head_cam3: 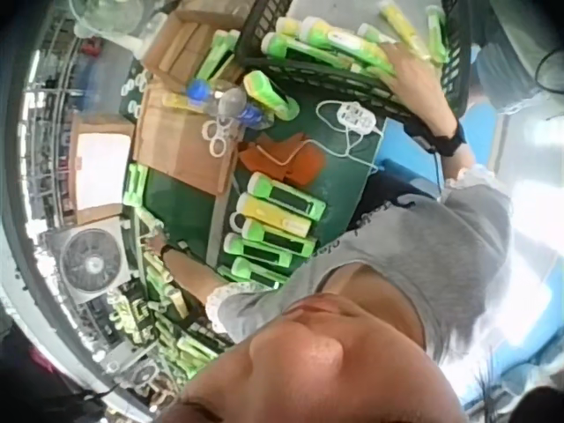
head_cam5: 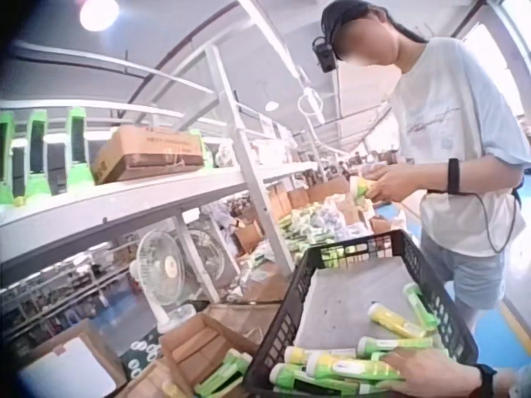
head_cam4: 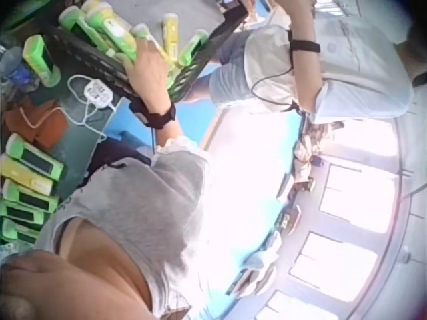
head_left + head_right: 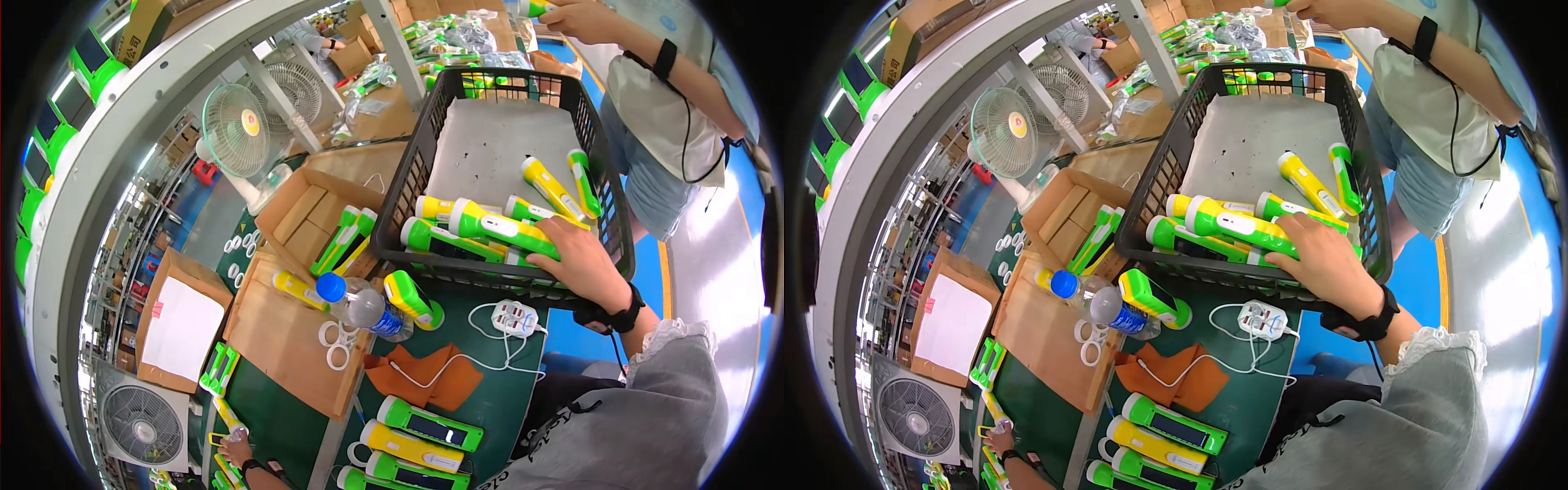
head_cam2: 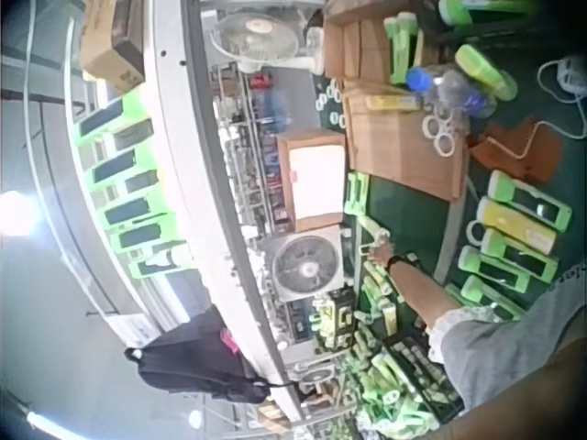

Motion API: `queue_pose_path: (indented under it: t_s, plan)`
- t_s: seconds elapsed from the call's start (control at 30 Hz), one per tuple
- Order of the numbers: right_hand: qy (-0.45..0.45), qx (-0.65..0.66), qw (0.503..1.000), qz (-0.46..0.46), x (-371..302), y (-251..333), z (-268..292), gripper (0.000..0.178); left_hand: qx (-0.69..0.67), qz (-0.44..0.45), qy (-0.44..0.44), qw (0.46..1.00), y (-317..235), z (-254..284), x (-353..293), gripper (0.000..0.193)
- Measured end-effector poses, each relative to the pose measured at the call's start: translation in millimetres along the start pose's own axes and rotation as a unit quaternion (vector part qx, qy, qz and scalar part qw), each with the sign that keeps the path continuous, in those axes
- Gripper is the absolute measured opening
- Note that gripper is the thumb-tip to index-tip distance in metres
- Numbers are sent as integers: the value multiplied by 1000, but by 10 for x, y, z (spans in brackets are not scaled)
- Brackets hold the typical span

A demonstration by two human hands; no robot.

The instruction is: Assembling and checking the functionality of solar-powered flashlights at a factory station.

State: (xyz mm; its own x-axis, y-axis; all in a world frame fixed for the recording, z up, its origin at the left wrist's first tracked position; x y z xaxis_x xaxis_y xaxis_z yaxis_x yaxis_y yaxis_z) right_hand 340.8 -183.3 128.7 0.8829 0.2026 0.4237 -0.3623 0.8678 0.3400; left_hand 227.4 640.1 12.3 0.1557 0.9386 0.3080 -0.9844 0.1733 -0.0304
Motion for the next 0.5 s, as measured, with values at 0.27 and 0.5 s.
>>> queue_pose_path:
  t_s: [0.27,0.5]
  plan:
    - [2,-159,987,-10,31,57,-100,41,-1,-353,138,926,-750,-190,-312,49]
    - [-218,-35,960,173,-354,744,195,32,-174,-288,5,942,-692,1104,-1135,62]
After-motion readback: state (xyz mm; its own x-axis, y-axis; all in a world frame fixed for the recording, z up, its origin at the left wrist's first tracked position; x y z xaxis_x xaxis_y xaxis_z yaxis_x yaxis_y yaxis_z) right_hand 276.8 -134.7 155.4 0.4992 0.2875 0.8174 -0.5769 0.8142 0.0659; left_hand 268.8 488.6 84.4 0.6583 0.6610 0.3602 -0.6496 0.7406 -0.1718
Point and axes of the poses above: each hand's wrist, its own x-axis towards the middle knuckle, its own z-axis out of the back of the hand, y = z × x, the point moved 9 cm from there along x, towards the middle knuckle, and after that the axes turned 12 degrees about z, right-handed, at the moved point
